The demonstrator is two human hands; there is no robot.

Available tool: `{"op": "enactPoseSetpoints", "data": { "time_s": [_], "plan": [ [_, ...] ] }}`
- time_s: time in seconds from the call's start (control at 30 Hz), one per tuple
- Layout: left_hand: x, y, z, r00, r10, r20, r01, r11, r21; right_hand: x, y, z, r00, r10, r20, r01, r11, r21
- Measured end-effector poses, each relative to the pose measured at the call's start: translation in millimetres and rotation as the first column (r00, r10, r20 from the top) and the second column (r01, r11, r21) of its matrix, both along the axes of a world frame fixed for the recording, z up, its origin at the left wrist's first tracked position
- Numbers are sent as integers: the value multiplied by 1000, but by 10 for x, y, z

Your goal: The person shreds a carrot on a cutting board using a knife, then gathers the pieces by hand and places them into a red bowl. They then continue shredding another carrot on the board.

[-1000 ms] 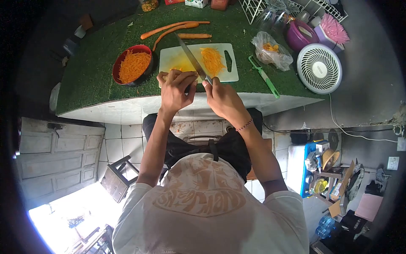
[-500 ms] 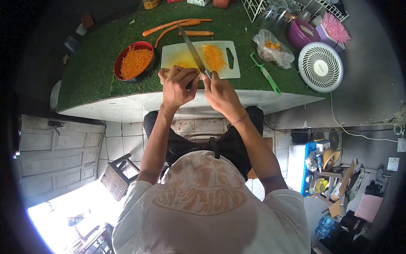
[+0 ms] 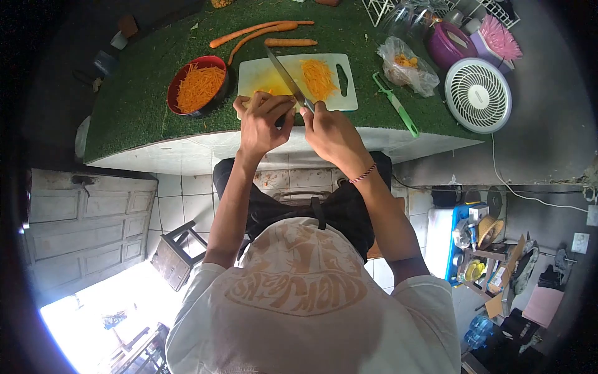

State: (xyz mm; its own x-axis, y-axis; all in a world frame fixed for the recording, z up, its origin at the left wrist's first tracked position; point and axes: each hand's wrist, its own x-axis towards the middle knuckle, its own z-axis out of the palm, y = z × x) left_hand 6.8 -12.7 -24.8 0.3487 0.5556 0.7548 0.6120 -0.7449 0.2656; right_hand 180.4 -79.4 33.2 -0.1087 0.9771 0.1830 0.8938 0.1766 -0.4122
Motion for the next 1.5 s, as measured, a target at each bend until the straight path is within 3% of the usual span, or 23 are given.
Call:
{"op": "enactPoseSetpoints", "data": {
  "time_s": [0.17,0.27,0.37,0.47,0.57,0.87,0.93,0.97,1.03,1.1,1.27,1.5],
  "plan": [
    [2,-13,18,1000,5,-3,-5,1000,-4,-18,153,-221,992,21,125,-39,988,149],
    [12,-16,9,1000,23,-6,-23,1000,4,-180,142,2,990,-143,-11,143,990,-21],
    [21,-21,26,1000,29,4,-29,1000,10,-112,137,-124,983,-122,-137,121,993,-16],
    [26,-15,19,999,27,20,-27,1000,12,-38,61,-173,989,-37,-145,41,999,30],
    [20,-10,17,999,10,40,-10,1000,12,120,12,-343,910,142,390,-317,843,434],
    [12,-31,49,1000,18,21,-18,1000,-15,152,-71,-242,928,199,316,-318,864,390],
    [8,-36,51,1000,20,6,-20,999,-26,69,-76,-95,996,85,-16,-83,990,110],
    [7,-38,50,1000,21,0,-21,999,-31,40,-76,-49,986,-16,-164,6,998,-63],
    [11,-22,16,1000,18,10,-18,1000,-6,83,-55,-225,990,70,-119,-58,993,103],
    [6,-18,0,1000,18,12,-18,1000,5,93,-45,-292,991,93,-92,-79,986,146],
    [6,-7,-16,1000,19,1,-19,1000,5,3,-74,-12,988,-70,-140,57,994,-97],
    [11,-26,17,1000,22,1,-22,1000,-5,-56,-70,37,996,-74,-40,71,995,-75]
  ]
}}
